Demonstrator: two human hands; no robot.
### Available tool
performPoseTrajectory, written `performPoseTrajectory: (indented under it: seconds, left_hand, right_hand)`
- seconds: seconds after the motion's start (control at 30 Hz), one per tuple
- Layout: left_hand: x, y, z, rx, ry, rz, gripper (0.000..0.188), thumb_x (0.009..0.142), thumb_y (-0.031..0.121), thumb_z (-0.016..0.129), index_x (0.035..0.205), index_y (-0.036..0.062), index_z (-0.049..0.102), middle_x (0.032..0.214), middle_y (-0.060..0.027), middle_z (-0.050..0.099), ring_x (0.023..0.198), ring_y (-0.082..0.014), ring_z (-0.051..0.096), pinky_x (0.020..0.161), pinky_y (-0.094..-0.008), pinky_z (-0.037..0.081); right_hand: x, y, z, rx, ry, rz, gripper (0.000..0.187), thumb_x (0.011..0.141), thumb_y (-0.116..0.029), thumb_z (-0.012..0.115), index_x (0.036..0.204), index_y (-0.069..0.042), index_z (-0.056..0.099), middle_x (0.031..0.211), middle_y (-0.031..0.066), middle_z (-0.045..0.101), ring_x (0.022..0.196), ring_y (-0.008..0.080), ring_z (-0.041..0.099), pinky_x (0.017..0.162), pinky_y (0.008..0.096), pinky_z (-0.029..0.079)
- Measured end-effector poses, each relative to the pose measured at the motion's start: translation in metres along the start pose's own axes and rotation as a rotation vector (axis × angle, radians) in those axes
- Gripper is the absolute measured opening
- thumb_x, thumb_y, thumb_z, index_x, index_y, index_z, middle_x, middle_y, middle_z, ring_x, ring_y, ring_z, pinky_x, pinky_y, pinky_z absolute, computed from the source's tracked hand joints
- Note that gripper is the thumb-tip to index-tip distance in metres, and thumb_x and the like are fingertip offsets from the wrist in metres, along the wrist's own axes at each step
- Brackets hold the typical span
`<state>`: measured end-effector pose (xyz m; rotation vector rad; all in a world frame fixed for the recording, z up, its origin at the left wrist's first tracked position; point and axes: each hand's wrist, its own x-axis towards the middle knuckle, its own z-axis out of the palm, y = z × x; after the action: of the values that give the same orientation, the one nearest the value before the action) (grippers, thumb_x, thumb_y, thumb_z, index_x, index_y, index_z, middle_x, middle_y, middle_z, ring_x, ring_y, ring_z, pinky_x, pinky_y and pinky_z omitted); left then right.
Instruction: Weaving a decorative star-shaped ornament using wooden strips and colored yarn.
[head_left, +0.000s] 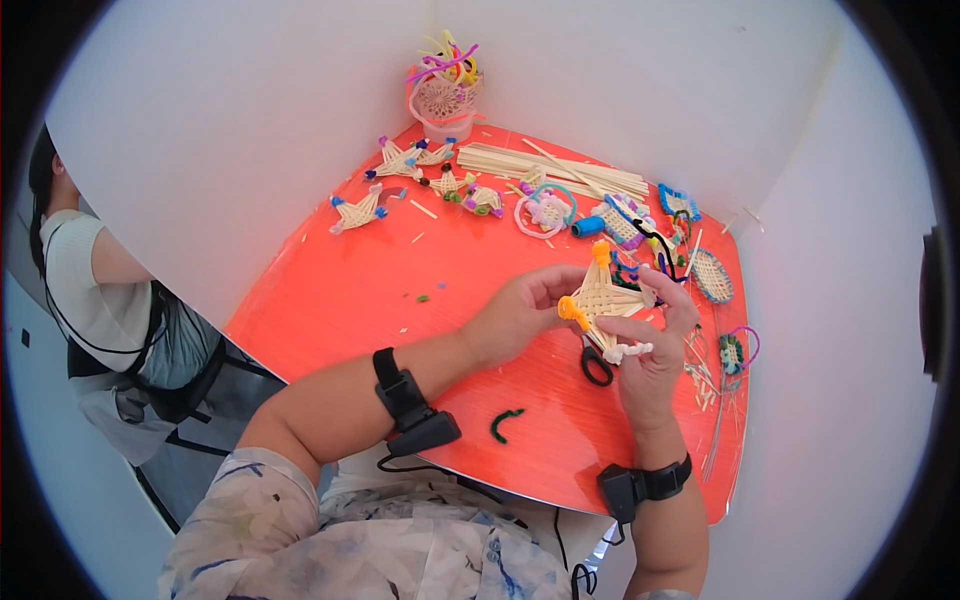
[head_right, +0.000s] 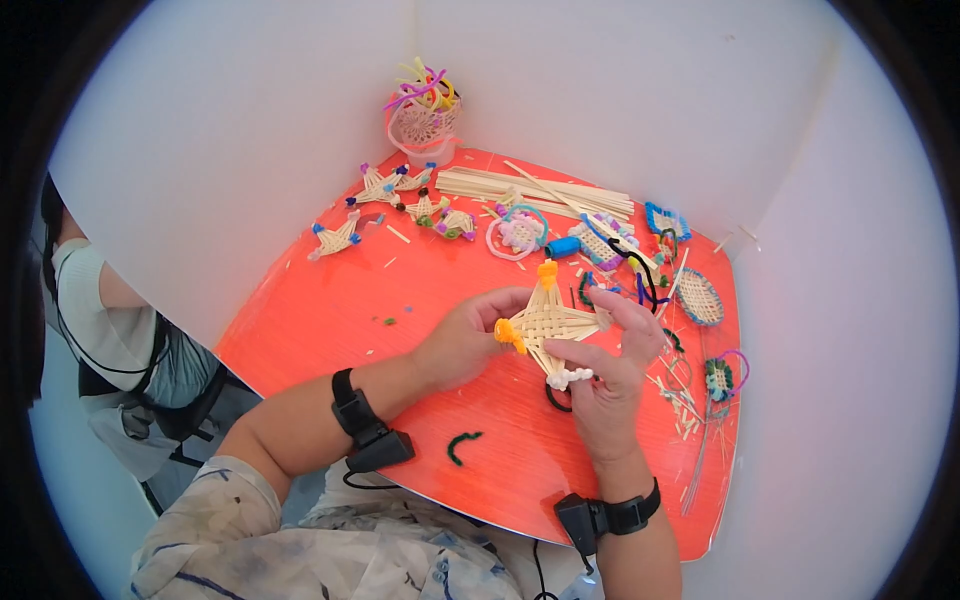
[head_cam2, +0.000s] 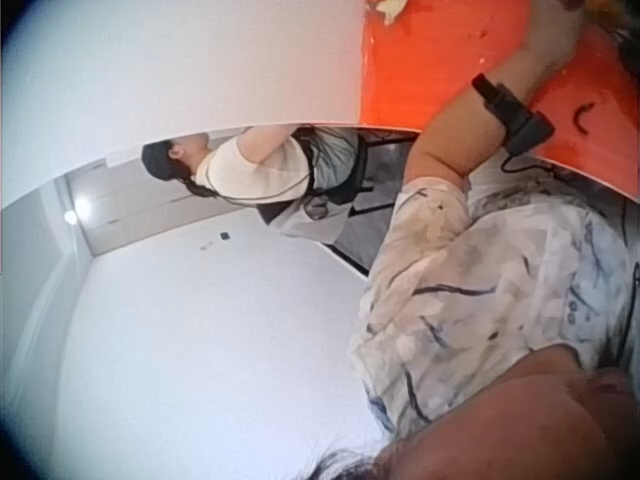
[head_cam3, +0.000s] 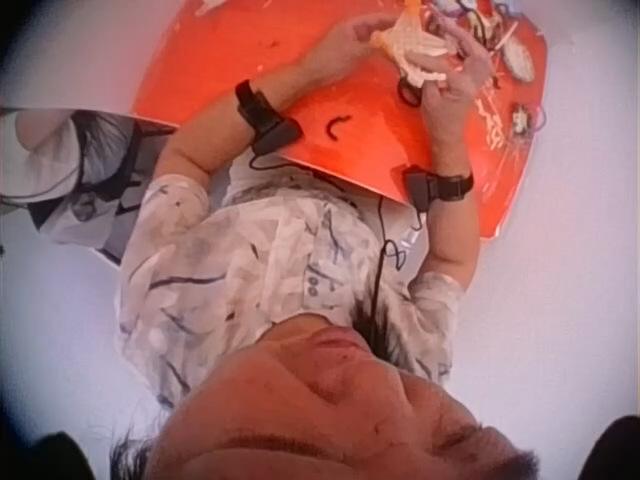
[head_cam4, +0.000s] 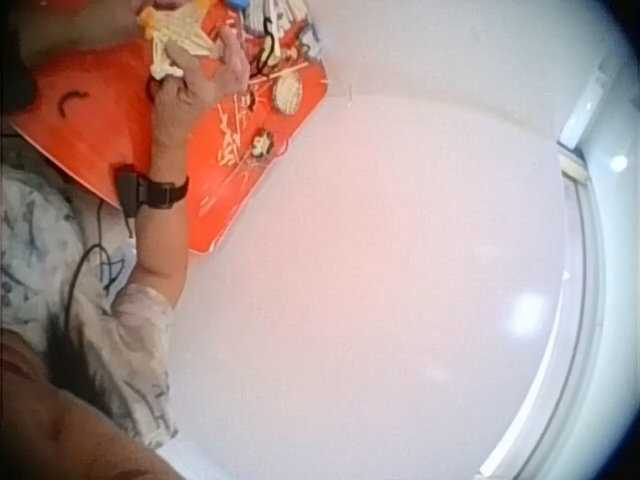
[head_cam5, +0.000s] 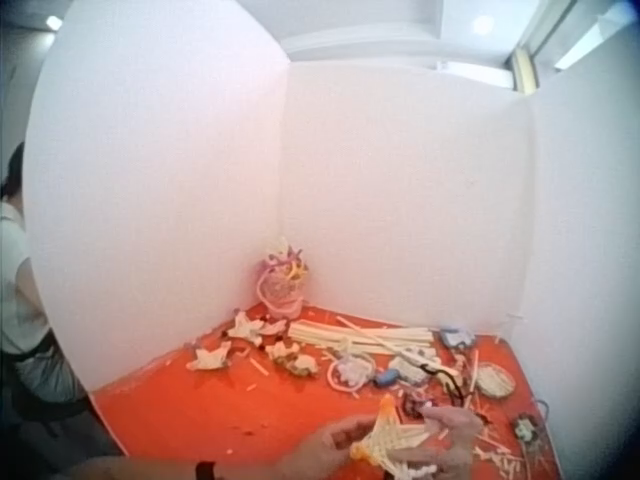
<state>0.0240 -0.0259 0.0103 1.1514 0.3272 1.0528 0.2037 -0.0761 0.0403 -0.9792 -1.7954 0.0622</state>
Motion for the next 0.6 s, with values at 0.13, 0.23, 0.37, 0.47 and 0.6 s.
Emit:
performPoseTrajectory:
  seconds: [0.13, 0.23, 0.37, 0.47, 0.6]
  left_hand:
    - [-0.0032, -0.0017, -0.0043, -0.244, -0.063, -0.099, 0.037, 0.092, 0.011, 0.051, 0.126, -0.0020, 0.048, 0.119, -0.0095, 0.058, 0.110, -0.0153, 0.055, 0.092, -0.0288, 0.044]
    - [-0.0027, 0.0005, -0.0041, -0.367, -0.039, -0.111, 0.036, 0.095, 0.018, 0.046, 0.124, -0.0029, 0.049, 0.117, -0.0097, 0.059, 0.107, -0.0154, 0.056, 0.092, -0.0293, 0.044]
    - [-0.0030, 0.0042, -0.0034, -0.318, -0.002, -0.124, 0.034, 0.094, 0.019, 0.049, 0.119, -0.0034, 0.053, 0.113, -0.0094, 0.060, 0.101, -0.0135, 0.059, 0.090, -0.0288, 0.045]
    - [0.0011, 0.0034, -0.0075, -0.070, 0.028, -0.235, 0.028, 0.090, 0.015, 0.057, 0.112, -0.0029, 0.058, 0.105, -0.0086, 0.064, 0.091, -0.0124, 0.062, 0.081, -0.0259, 0.049]
    - [-0.0011, 0.0058, -0.0047, -0.026, 0.171, -0.290, 0.023, 0.087, 0.012, 0.063, 0.105, -0.0023, 0.062, 0.095, -0.0069, 0.066, 0.081, -0.0115, 0.064, 0.067, -0.0234, 0.052]
  right_hand:
    - [-0.0003, -0.0022, 0.0005, -0.126, 0.014, -0.026, 0.034, 0.057, -0.001, 0.069, 0.081, -0.024, 0.075, 0.124, 0.0044, 0.052, 0.118, 0.0263, 0.038, 0.099, 0.0396, 0.025]
    - [-0.0005, -0.0017, 0.0006, -0.177, 0.013, -0.041, 0.034, 0.057, 0.000, 0.069, 0.080, -0.024, 0.074, 0.125, 0.0041, 0.051, 0.118, 0.0268, 0.037, 0.098, 0.0393, 0.026]
    - [0.0018, -0.0066, -0.0006, -0.268, -0.035, -0.071, 0.034, 0.058, 0.002, 0.069, 0.079, -0.024, 0.074, 0.128, 0.0046, 0.051, 0.117, 0.0277, 0.037, 0.097, 0.0387, 0.026]
    - [0.0028, -0.0066, 0.0002, -0.342, -0.076, -0.101, 0.032, 0.059, 0.003, 0.068, 0.078, -0.023, 0.074, 0.130, 0.0060, 0.050, 0.117, 0.0284, 0.038, 0.097, 0.0386, 0.026]
    - [0.0044, -0.0094, 0.0038, -0.303, -0.087, -0.096, 0.034, 0.063, 0.004, 0.066, 0.089, -0.018, 0.071, 0.126, 0.0062, 0.052, 0.117, 0.0292, 0.037, 0.097, 0.0394, 0.028]
